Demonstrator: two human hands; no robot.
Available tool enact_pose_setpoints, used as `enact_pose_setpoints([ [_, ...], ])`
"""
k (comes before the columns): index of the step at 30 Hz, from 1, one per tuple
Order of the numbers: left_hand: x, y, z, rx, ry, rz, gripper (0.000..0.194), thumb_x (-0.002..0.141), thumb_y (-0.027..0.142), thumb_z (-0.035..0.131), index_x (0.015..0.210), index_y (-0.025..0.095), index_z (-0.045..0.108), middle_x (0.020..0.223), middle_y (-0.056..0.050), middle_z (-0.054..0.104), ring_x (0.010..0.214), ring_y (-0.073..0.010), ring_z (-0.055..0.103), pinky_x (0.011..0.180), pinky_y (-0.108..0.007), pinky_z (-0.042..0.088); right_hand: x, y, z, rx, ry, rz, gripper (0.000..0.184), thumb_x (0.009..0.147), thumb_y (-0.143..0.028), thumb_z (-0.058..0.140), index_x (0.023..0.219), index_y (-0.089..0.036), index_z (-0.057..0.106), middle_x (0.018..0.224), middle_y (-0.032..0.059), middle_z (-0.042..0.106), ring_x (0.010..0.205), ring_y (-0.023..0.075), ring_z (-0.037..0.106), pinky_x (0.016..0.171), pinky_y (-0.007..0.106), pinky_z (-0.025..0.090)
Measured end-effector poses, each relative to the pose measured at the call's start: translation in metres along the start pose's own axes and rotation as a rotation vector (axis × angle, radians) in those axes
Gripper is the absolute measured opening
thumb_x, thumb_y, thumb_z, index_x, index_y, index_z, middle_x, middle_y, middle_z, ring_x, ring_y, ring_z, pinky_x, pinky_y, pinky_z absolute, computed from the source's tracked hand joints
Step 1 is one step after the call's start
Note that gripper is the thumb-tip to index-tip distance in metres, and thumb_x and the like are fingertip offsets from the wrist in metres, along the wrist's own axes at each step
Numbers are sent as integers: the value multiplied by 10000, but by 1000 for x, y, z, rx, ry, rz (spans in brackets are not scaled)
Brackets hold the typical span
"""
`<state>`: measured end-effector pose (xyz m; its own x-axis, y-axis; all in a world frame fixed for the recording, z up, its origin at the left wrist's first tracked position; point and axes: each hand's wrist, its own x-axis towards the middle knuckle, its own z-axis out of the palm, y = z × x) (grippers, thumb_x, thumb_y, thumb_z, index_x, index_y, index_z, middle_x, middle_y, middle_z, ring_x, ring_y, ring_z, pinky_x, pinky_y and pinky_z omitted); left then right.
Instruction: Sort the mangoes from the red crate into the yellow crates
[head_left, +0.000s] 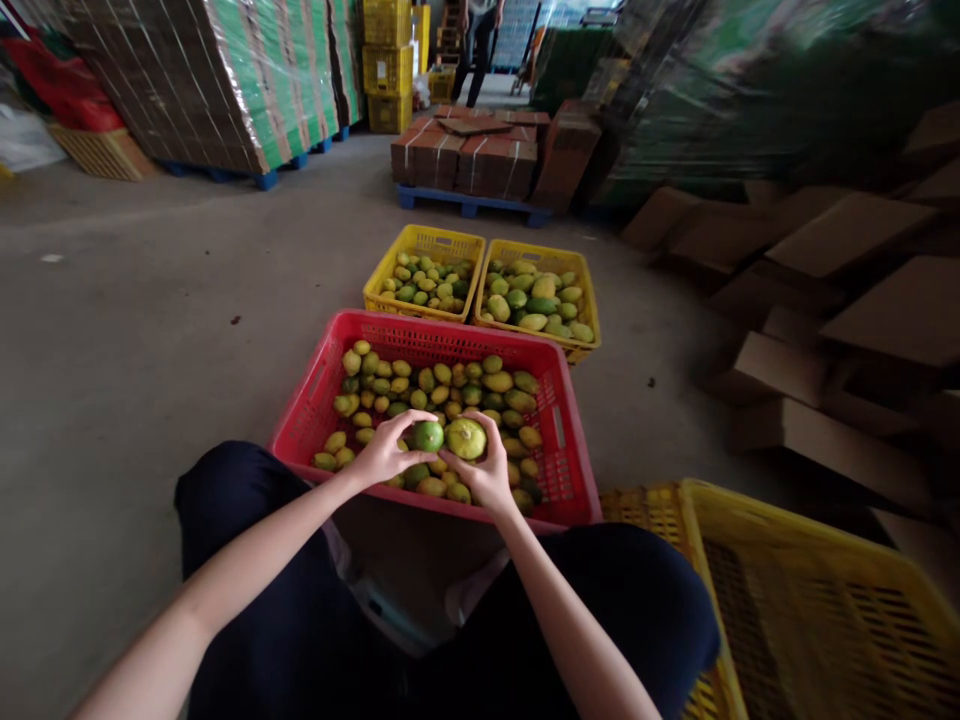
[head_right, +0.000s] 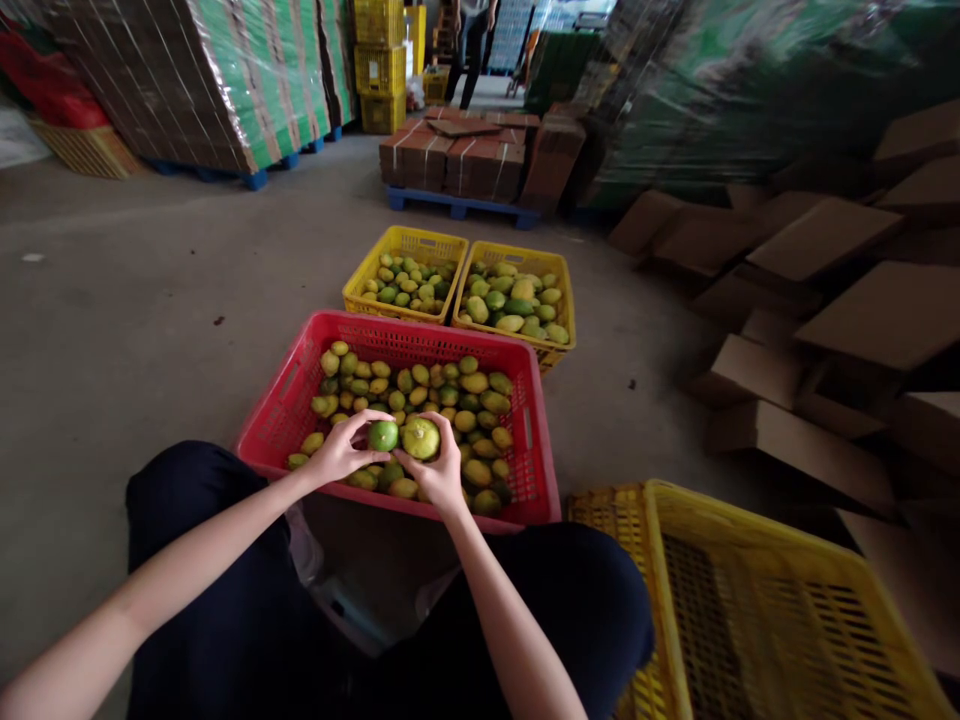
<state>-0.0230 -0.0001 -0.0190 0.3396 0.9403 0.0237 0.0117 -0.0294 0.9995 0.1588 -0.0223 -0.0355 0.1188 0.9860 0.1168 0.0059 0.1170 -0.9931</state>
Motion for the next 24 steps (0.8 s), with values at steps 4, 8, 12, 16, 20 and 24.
enact_pose_setpoints([
  [4,4,-4,0,-219,-14,-162,489,636,513,778,950,159,656,869,-61,686,809,-193,634,735,-273,482,0,10,3,190,13,317,461,592,-451,794,951,-224,613,826,3,663,704,167,606,637,275,502],
  [8,8,-11,0,-467,-112,-360,634,698,727,582,811,107,648,639,-77,651,591,-172,604,547,-263,456,1,18,10,440,-171,637,548,636,-700,641,785,-173,631,631,43,657,502,162,589,430,261,455],
  [12,11,-13,-2,-603,-132,-514,512,745,630,617,742,118,637,590,-62,633,557,-146,586,552,-245,460,0,18,15,558,-351,753,653,696,-777,490,687,-143,649,581,90,661,457,154,587,433,259,455],
  [16,12,-9,-3,-812,-9,-617,354,832,451,563,715,122,622,657,-62,649,580,-126,583,598,-238,479,2,13,13,725,-234,746,504,735,-656,530,713,-170,662,622,81,681,568,186,629,545,300,508],
  [20,10,-3,-5,-978,-93,-653,408,830,474,477,739,107,630,609,-61,607,600,-161,603,670,-301,523,3,10,6,855,-123,685,392,709,-559,568,747,-184,671,734,89,711,658,217,641,626,359,542],
  [24,12,-5,-13,-1104,45,-664,339,841,381,459,856,87,629,710,-80,651,696,-186,662,708,-318,553,3,9,2,957,17,697,225,682,-377,639,797,-184,659,813,61,728,698,200,665,638,328,558],
])
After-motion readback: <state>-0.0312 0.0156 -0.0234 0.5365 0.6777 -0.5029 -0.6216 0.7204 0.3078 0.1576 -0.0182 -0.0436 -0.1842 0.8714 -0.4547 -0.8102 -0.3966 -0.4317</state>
